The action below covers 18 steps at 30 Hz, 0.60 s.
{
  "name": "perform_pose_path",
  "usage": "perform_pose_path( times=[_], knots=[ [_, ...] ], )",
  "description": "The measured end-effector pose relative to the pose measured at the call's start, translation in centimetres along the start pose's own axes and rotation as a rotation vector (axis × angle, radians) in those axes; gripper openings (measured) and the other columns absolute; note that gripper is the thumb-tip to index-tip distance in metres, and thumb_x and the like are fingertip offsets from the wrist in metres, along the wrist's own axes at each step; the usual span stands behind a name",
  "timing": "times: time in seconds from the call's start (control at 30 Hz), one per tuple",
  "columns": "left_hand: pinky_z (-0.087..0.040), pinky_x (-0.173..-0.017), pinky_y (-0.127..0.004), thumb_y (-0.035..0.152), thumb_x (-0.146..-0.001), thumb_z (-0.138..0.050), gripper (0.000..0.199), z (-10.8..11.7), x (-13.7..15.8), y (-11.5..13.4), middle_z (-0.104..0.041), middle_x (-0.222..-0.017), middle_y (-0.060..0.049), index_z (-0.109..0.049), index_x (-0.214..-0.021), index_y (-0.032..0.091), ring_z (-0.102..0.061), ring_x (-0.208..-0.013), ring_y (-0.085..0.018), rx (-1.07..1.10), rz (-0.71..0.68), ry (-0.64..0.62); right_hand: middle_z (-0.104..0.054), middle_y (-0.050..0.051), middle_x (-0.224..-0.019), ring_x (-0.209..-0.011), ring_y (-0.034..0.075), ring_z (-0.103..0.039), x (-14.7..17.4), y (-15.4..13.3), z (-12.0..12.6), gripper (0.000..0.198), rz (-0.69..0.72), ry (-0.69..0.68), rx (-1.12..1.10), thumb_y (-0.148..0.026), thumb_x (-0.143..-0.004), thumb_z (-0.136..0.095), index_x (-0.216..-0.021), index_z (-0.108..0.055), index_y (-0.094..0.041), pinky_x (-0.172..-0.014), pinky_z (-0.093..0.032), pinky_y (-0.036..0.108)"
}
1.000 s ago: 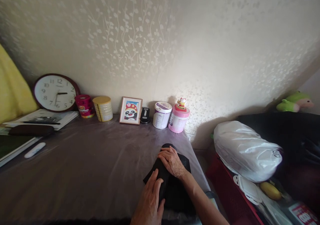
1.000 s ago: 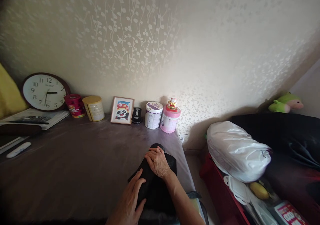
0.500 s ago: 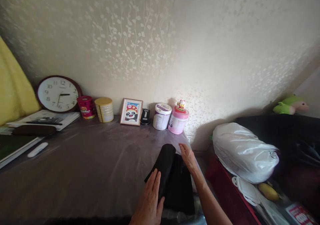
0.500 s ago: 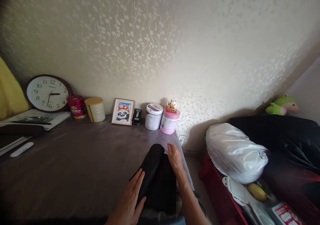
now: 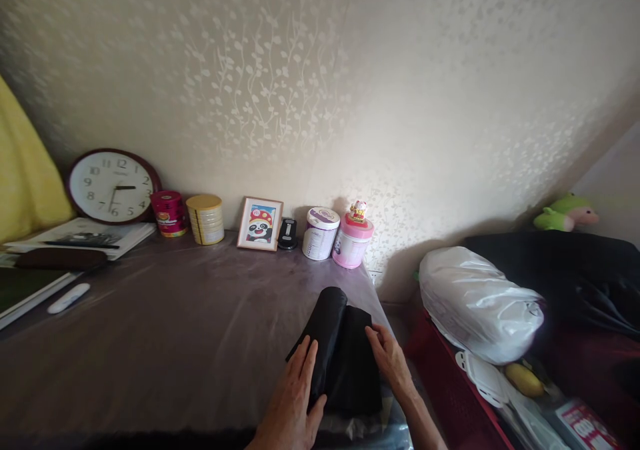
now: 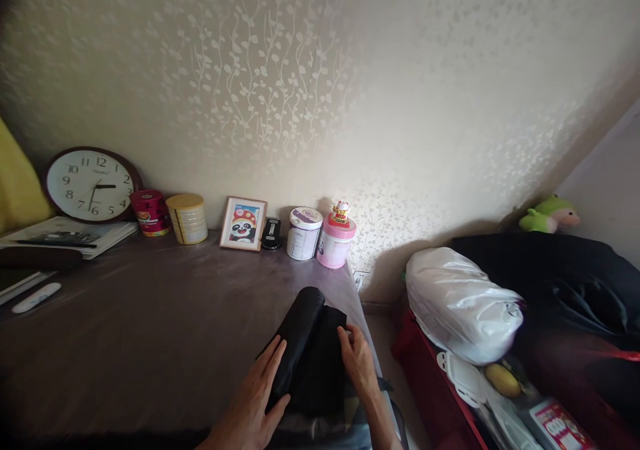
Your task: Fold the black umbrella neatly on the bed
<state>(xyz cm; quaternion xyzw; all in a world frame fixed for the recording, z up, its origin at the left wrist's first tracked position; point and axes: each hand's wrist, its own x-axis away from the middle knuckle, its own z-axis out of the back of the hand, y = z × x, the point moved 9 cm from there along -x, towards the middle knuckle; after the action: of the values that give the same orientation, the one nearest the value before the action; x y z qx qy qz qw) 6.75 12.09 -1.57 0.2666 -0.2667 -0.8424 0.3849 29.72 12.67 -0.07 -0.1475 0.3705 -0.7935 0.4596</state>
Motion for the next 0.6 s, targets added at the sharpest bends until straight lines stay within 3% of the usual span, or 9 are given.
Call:
perform_pose_path(
  times=[0.13,0.27,0.4,0.6],
  knots=[
    [-0.034,-0.105,-0.048,0.009,-0.073,-0.049,0.09,-0.5,0.1,-0.6,-0.009,-0.152,-0.011,0.008,-0.14,0.03,-0.02,-0.137,-0.026,0.023,0.087,-0.077,-0.066,0.005,-0.071,-0.073,0.024,-0.062,-0.4,-0.4,-0.2,0.039,0.003,0.002,-0.021,-0.051,-0.073,-0.046,-0.09,-0.061,-0.019,-0.068,-0.044,0.034],
    [-0.034,-0.105,-0.046,-0.001,-0.071,-0.045,0.094,-1.1,0.4,-1.0,-0.005,-0.152,-0.012,0.009,-0.14,0.031,-0.019,-0.137,-0.025,0.044,0.173,-0.156,-0.066,0.004,-0.071,-0.072,0.024,-0.061,-0.7,-1.0,-0.1,0.035,0.026,-0.005,-0.184,-0.051,-0.07,-0.051,-0.076,-0.062,-0.019,-0.066,-0.045,0.033],
    [-0.029,-0.108,-0.041,-0.005,-0.068,-0.04,0.093,-1.5,0.5,-1.6,-0.006,-0.152,-0.01,0.008,-0.141,0.027,-0.016,-0.138,-0.023,0.041,0.211,-0.152,-0.065,0.003,-0.07,-0.069,0.021,-0.06,-0.5,-4.0,-0.9,0.043,0.058,-0.121,-0.435,-0.057,-0.072,-0.054,-0.084,-0.065,-0.017,-0.06,-0.046,0.029],
    [-0.026,-0.11,-0.04,-0.003,-0.064,-0.041,0.092,-2.0,0.4,-2.0,-0.013,-0.151,-0.013,0.003,-0.142,0.017,-0.018,-0.137,-0.023,-0.017,0.168,-0.14,-0.066,0.003,-0.07,-0.066,0.02,-0.06,-0.9,-7.8,-3.1,0.045,0.069,-0.147,-0.578,-0.056,-0.072,-0.058,-0.089,-0.066,-0.015,-0.055,-0.046,0.027]
  ],
)
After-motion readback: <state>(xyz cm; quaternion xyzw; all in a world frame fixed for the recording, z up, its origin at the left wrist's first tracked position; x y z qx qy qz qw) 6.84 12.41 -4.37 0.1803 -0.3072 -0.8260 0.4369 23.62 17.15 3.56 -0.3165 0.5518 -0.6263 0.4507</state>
